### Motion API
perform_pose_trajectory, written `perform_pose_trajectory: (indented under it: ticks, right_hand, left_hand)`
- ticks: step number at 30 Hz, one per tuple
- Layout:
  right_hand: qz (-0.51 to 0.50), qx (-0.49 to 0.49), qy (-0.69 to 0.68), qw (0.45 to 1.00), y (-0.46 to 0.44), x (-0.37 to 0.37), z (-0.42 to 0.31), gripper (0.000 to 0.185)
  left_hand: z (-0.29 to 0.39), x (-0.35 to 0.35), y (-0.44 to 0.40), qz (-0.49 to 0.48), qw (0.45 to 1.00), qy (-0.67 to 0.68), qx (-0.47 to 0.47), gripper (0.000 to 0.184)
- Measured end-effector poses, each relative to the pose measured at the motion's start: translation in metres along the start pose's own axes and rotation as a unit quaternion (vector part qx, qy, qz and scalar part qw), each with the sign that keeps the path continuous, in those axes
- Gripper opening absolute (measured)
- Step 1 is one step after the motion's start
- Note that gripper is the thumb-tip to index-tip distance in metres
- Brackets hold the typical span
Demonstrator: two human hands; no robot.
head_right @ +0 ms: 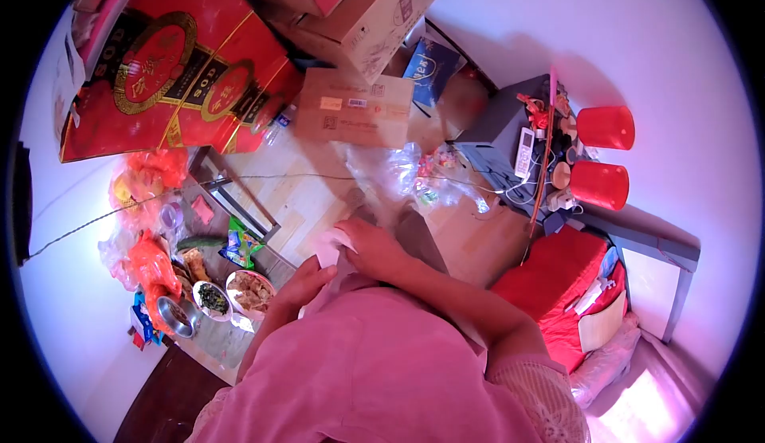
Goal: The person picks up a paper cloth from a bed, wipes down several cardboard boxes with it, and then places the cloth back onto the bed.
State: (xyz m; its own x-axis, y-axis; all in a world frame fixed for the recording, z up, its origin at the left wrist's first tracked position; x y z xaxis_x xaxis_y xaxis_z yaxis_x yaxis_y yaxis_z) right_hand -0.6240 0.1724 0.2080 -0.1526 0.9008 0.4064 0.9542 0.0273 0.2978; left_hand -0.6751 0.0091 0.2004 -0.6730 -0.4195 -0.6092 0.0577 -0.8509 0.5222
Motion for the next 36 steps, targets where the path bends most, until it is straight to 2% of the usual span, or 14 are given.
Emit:
perform_pose_trajectory:
  ticks: [3, 7, 9, 15, 18, 21, 24, 27, 30, 33, 36]
  right_hand:
    - [0.009, -0.053, -0.08, 0.995, 0.003, 0.006, 0.019, 0.035]
    - [-0.014, -0.094, -0.082, 0.992, 0.015, 0.0, 0.071, 0.034]
    - [-0.036, -0.145, -0.087, 0.985, 0.026, 0.007, 0.087, 0.033]
    - [-0.028, -0.154, -0.053, 0.986, 0.083, -0.001, 0.175, 0.029]
    - [0.033, -0.169, -0.026, 0.985, 0.114, -0.002, 0.213, 0.031]
    - [0.063, -0.196, -0.1, 0.973, 0.146, 0.004, 0.24, 0.033]
    - [0.036, -0.302, -0.09, 0.948, 0.172, 0.011, 0.265, 0.038]
    - [0.045, -0.339, -0.071, 0.937, 0.202, -0.01, 0.304, 0.04]
    - [0.003, -0.375, -0.081, 0.924, 0.222, -0.02, 0.319, 0.038]
    - [0.1, -0.36, -0.057, 0.926, 0.24, -0.074, 0.356, 0.037]
    - [0.019, -0.456, -0.093, 0.885, 0.23, -0.07, 0.34, 0.036]
  left_hand:
    - [-0.008, 0.001, -0.017, 0.017, 0.999, -0.013, 0.03, 0.058]
    - [-0.02, 0.001, -0.042, 0.048, 0.997, 0.001, 0.063, 0.048]
    - [-0.029, 0.0, -0.055, 0.07, 0.997, 0.029, 0.027, 0.047]
    - [-0.043, -0.006, -0.086, 0.151, 0.988, -0.011, 0.009, 0.041]
    - [-0.043, -0.022, -0.101, 0.173, 0.984, -0.034, 0.035, 0.039]
    - [-0.047, -0.045, -0.115, 0.167, 0.981, -0.07, 0.063, 0.04]
    - [-0.051, -0.068, -0.131, 0.156, 0.98, -0.089, 0.085, 0.039]
    - [-0.057, -0.087, -0.145, 0.145, 0.978, -0.109, 0.107, 0.038]
    - [-0.071, -0.092, -0.159, 0.135, 0.974, -0.128, 0.132, 0.037]
    - [-0.088, -0.086, -0.17, 0.129, 0.968, -0.14, 0.164, 0.038]
    - [-0.098, -0.071, -0.186, 0.144, 0.951, -0.186, 0.2, 0.039]
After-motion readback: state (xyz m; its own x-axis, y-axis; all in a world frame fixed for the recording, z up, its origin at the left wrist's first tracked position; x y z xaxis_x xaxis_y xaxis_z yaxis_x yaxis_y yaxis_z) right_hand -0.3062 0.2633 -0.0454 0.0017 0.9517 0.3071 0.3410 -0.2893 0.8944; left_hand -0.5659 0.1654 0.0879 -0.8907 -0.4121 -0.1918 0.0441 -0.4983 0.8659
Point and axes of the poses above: each hand's wrist, its own y-axis away from the middle knuckle, its own x-axis out of the back of the hand, z = x × y, the point moved 1 cm from there along -y, towards the middle knuckle, and after that the axes turned 6 degrees about -z, right-handed, at the moved point
